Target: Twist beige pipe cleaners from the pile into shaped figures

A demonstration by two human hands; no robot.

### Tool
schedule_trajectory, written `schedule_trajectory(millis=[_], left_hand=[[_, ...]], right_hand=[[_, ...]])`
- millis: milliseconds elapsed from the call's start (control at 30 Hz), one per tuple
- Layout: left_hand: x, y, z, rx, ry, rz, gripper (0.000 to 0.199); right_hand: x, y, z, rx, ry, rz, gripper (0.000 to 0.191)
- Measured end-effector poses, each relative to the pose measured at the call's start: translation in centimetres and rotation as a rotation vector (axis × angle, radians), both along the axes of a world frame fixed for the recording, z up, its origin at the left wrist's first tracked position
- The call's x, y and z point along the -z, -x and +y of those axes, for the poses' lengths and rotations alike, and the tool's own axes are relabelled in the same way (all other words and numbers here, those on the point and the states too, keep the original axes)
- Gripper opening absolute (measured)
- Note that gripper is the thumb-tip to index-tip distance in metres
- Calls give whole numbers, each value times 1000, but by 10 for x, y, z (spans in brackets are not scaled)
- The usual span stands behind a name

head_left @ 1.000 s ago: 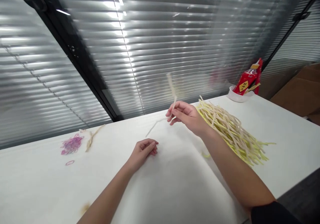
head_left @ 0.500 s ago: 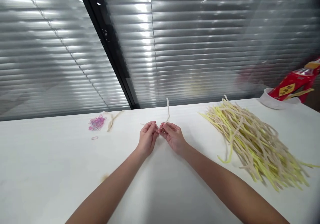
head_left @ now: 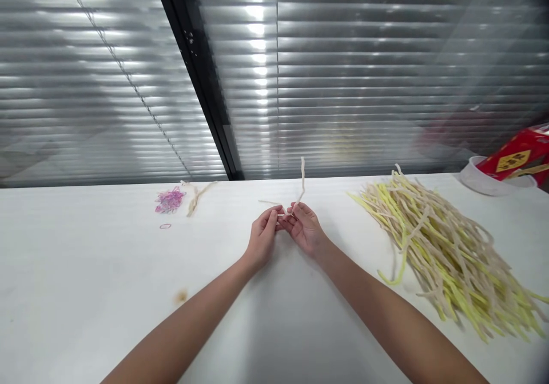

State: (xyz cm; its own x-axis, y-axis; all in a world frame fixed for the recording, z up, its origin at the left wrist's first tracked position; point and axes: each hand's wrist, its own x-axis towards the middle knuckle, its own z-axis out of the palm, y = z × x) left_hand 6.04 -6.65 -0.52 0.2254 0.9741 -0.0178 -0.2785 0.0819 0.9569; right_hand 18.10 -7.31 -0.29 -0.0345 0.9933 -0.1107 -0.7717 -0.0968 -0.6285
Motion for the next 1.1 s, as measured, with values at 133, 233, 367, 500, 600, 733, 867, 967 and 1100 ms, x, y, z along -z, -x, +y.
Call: schedule_trajectory(millis=[133,233,367,500,600,733,867,967,1100], left_hand=[[-6,1,-3,-56,-49,-7,43],[-9,1,-4,-100,-38,-81,54],[-4,2,0,-159,29,-134,50],[-2,2,2,-201,41,-156,38],[-5,2,1,-198,32,-136,32],[-5,3,1,-206,71,-163,29],[-4,5,3,-201,112,-225,28],[-5,6,5,-196,107,-278,24],[-5,8,7,-189,140,-346,22]], right_hand=[[2,4,0,17,13,-50,18],[2,6,-1,40,23,-108,20],[1,10,-2,79,33,-227,22],[1,15,-5,137,32,-379,23],[2,18,-6,181,-23,-497,22],[4,18,-7,198,-54,-561,21],[5,16,-5,145,-45,-549,22],[6,14,-3,116,-59,-511,20],[6,13,-3,68,-63,-527,19]])
